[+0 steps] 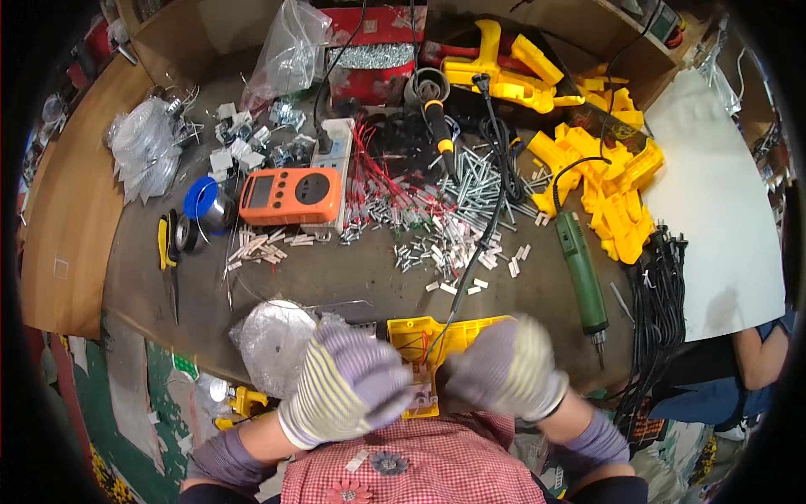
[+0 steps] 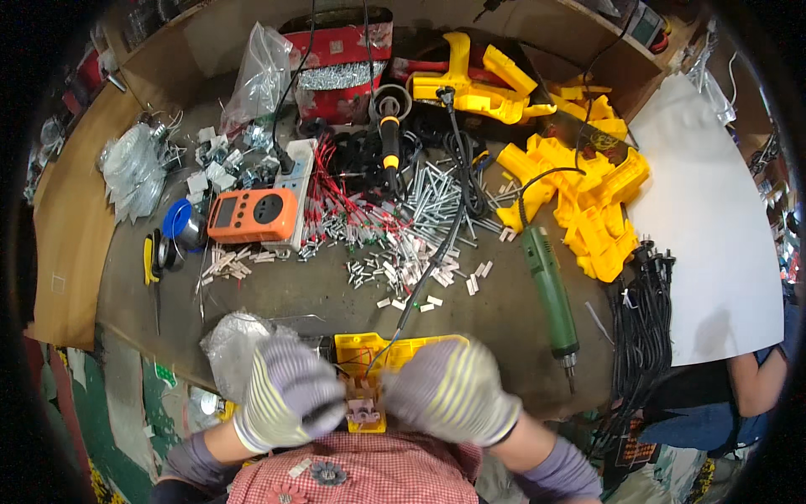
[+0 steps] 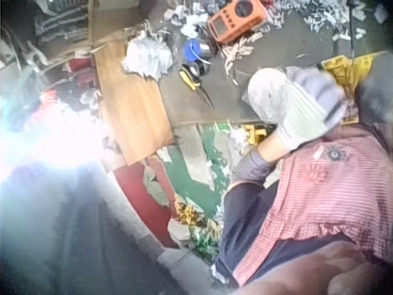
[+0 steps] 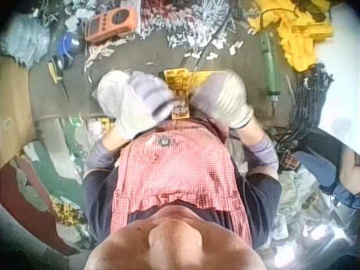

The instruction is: Assemble internal components and wiring into a yellow plastic housing for an electronic device.

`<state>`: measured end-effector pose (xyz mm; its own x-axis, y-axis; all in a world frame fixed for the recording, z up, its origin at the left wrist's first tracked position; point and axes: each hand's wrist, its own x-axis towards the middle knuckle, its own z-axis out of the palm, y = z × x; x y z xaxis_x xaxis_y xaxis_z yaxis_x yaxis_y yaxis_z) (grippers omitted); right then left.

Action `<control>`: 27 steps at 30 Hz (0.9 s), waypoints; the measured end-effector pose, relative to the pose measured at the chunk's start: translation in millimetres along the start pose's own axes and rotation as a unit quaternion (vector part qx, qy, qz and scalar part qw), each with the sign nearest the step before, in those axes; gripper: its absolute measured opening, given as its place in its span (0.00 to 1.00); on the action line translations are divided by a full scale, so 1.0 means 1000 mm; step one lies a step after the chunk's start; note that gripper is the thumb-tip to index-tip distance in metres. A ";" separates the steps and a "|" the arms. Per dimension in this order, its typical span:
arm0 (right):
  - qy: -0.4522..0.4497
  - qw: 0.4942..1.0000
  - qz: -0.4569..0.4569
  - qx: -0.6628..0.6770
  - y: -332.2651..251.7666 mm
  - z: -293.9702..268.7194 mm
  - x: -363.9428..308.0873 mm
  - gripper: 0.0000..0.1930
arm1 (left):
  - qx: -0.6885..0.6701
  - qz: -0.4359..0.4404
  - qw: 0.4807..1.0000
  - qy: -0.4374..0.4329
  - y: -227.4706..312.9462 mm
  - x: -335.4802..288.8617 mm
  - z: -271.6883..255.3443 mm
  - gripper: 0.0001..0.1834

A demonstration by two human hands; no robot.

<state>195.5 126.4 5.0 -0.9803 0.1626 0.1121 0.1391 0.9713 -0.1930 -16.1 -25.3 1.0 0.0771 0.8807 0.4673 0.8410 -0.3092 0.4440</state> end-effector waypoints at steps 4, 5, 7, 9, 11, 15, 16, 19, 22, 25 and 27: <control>0.346 0.931 0.112 0.041 0.076 -0.042 0.076 0.10 | 0.002 0.074 0.997 0.028 0.002 -0.017 0.018 0.15; 0.393 0.916 0.081 -0.007 0.104 -0.046 0.101 0.08 | 0.025 0.097 0.994 0.030 0.002 -0.017 0.021 0.15; 0.369 0.911 0.166 -0.083 0.163 -0.036 0.139 0.11 | 0.036 0.108 0.993 0.021 0.000 -0.015 0.022 0.13; 0.290 0.906 0.270 -0.146 0.205 -0.023 0.173 0.17 | 0.038 0.115 0.992 0.022 -0.001 -0.016 0.025 0.12; 0.235 0.903 0.340 -0.117 0.223 -0.009 0.190 0.25 | 0.032 0.119 0.992 0.015 -0.003 -0.015 0.024 0.12; 0.316 0.876 0.365 -0.010 0.244 0.011 0.194 0.28 | 0.026 0.119 0.992 0.023 -0.004 -0.018 0.029 0.15; 0.368 0.870 0.328 0.027 0.238 0.006 0.188 0.27 | 0.015 0.124 0.992 0.035 -0.004 -0.019 0.031 0.16; 0.534 0.832 0.140 0.059 0.209 -0.031 0.184 0.20 | 0.020 0.129 0.991 0.029 -0.007 -0.016 0.032 0.15; 0.471 0.875 0.006 0.112 0.129 -0.077 0.192 0.14 | 0.020 0.132 0.990 0.049 -0.006 -0.017 0.029 0.14; 0.240 0.960 -0.113 0.094 0.082 -0.091 0.211 0.10 | 0.049 0.132 0.989 0.031 -0.006 -0.016 0.030 0.14; 0.124 0.970 -0.160 -0.133 0.054 -0.086 0.232 0.10 | 0.045 0.130 0.990 0.025 -0.007 -0.018 0.030 0.15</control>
<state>-12.2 231.4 104.1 -0.9198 -0.1503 0.3626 -0.1035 0.9839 0.1455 -7.4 -27.7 -33.9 0.2728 0.7567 0.5942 0.8412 -0.4873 0.2344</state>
